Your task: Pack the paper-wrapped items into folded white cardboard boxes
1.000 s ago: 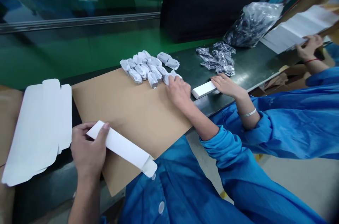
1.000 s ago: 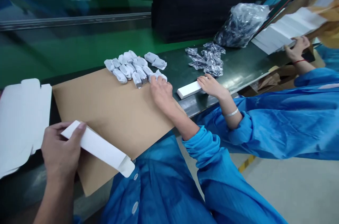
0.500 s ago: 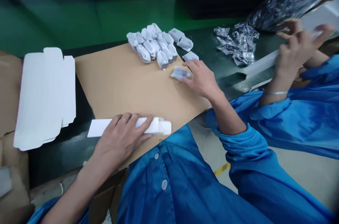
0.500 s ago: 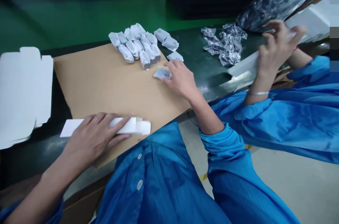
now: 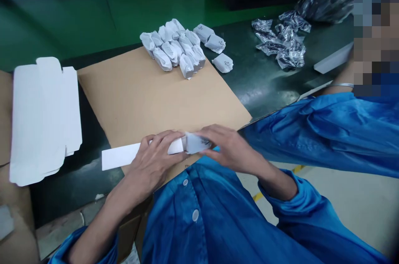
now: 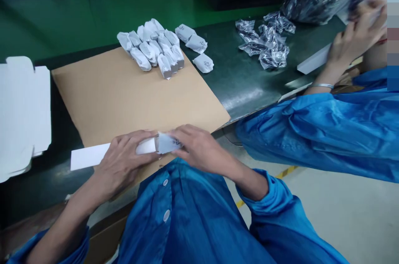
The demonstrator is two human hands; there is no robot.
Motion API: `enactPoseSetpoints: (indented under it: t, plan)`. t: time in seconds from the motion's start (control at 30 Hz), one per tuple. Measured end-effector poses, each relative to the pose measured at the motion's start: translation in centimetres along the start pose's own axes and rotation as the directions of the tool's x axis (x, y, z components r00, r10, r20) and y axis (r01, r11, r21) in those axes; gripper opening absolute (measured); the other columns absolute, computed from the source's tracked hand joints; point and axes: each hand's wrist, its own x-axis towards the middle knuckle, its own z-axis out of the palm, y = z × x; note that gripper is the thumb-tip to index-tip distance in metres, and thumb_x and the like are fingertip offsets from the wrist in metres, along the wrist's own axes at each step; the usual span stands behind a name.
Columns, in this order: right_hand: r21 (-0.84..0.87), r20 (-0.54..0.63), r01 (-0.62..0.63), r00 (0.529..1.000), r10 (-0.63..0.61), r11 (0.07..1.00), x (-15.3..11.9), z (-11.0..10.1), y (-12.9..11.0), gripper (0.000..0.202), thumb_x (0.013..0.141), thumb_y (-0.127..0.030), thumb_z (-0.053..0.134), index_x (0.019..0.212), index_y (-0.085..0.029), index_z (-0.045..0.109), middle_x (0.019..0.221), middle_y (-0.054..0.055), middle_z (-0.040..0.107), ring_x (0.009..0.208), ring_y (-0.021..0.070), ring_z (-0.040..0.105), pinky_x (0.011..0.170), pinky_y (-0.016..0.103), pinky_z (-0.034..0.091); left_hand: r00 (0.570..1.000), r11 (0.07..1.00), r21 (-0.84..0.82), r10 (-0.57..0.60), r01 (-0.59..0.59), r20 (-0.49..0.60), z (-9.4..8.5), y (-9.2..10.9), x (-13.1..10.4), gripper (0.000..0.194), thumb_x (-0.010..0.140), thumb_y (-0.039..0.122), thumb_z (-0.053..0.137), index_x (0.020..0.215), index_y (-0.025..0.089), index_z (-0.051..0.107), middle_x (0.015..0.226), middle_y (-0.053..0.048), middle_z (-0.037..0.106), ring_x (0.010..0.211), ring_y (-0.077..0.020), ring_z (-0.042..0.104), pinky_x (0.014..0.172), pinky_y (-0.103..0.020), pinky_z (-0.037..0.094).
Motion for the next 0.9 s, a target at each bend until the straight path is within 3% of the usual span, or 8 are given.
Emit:
enactPoseSetpoints:
  t: [0.07, 0.13, 0.27, 0.37, 0.53, 0.7, 0.8, 0.9]
  plan:
    - [-0.089, 0.055, 0.037, 0.998, -0.032, 0.995, -0.3, 1.7, -0.8, 0.034, 0.094, -0.018, 0.060, 0.128, -0.014, 0.057, 0.116, 0.012, 0.066, 0.107, 0.0245, 0.062, 0.091, 0.041, 0.057, 1.000, 1.000, -0.012, 0.028, -0.028, -0.007, 0.0, -0.1, 0.0, 0.046, 0.093, 0.009, 0.047, 0.125, 0.039, 0.063, 0.144, -0.006, 0.047, 0.128, -0.0280, 0.045, 0.088, -0.043, 0.037]
    - [-0.179, 0.032, 0.023, 0.999, -0.018, 0.984, -0.1, 3.2, -1.4, 0.036, 0.095, -0.014, 0.053, 0.131, -0.013, 0.055, 0.119, 0.015, 0.063, 0.110, 0.0271, 0.061, 0.091, 0.046, 0.057, 0.999, 0.999, 0.003, 0.033, -0.033, -0.016, 0.1, -0.1, 0.1, 0.047, 0.092, 0.007, 0.048, 0.124, 0.038, 0.063, 0.144, -0.006, 0.048, 0.127, -0.0284, 0.046, 0.089, -0.043, 0.037]
    - [-0.132, -0.239, -0.059, 0.971, 0.026, 0.989, 0.7, 5.3, -2.4, 0.051, 0.097, -0.012, 0.045, 0.146, -0.018, 0.040, 0.129, 0.016, 0.059, 0.122, 0.0252, 0.057, 0.100, 0.043, 0.055, 0.989, 0.994, 0.090, -0.044, 0.057, -0.143, 0.4, 0.0, 0.1, 0.042, 0.091, 0.006, 0.048, 0.116, 0.033, 0.068, 0.139, -0.009, 0.054, 0.124, -0.0308, 0.050, 0.086, -0.044, 0.037]
    - [0.019, -0.310, -0.048, 0.949, 0.052, 0.999, 1.5, 5.7, -2.1, 0.053, 0.097, -0.014, 0.048, 0.149, -0.022, 0.038, 0.133, 0.012, 0.060, 0.125, 0.0217, 0.057, 0.107, 0.041, 0.052, 0.968, 0.984, 0.132, -0.083, 0.116, -0.237, 0.4, 0.1, 0.1, 0.035, 0.093, 0.009, 0.049, 0.110, 0.032, 0.070, 0.136, -0.010, 0.057, 0.121, -0.0305, 0.052, 0.086, -0.044, 0.037]
    - [0.074, -0.223, 0.038, 0.975, -0.020, 0.997, 2.2, 4.3, -0.4, 0.042, 0.095, -0.011, 0.049, 0.135, -0.022, 0.052, 0.125, 0.010, 0.065, 0.119, 0.0206, 0.061, 0.102, 0.042, 0.054, 0.960, 0.990, 0.116, -0.047, 0.082, -0.275, 0.1, 0.3, -0.3, 0.031, 0.092, 0.009, 0.054, 0.107, 0.031, 0.069, 0.134, -0.009, 0.060, 0.121, -0.0281, 0.054, 0.088, -0.042, 0.038]
    - [-0.241, -0.137, 0.160, 0.971, -0.196, 0.957, 1.1, 3.1, -1.1, 0.032, 0.098, -0.017, 0.046, 0.130, -0.014, 0.053, 0.113, 0.015, 0.066, 0.104, 0.0243, 0.060, 0.088, 0.042, 0.056, 0.925, 0.982, 0.179, 0.008, 0.065, -0.379, 0.5, 0.8, -0.6, 0.032, 0.088, 0.005, 0.060, 0.106, 0.029, 0.068, 0.124, -0.009, 0.065, 0.120, -0.0264, 0.055, 0.090, -0.043, 0.039]
    - [-0.487, -0.111, 0.138, 0.970, -0.218, 0.863, 0.8, 3.3, -1.9, 0.029, 0.097, -0.015, 0.044, 0.122, -0.007, 0.057, 0.100, 0.016, 0.067, 0.089, 0.0251, 0.059, 0.076, 0.041, 0.055, 0.900, 0.963, 0.253, 0.028, 0.092, -0.434, 1.3, 1.0, -0.6, 0.028, 0.088, 0.008, 0.061, 0.106, 0.028, 0.068, 0.123, -0.009, 0.066, 0.120, -0.0265, 0.055, 0.092, -0.044, 0.038]
    - [-0.587, -0.070, 0.153, 0.969, -0.238, 0.795, 1.1, 3.1, -2.1, 0.028, 0.097, -0.012, 0.041, 0.117, -0.007, 0.060, 0.094, 0.015, 0.065, 0.084, 0.0244, 0.057, 0.070, 0.038, 0.053, 0.909, 0.962, 0.262, 0.038, 0.079, -0.415, 1.8, 1.1, -0.6, 0.026, 0.089, 0.013, 0.062, 0.109, 0.029, 0.067, 0.122, -0.007, 0.068, 0.120, -0.0259, 0.056, 0.095, -0.045, 0.038]
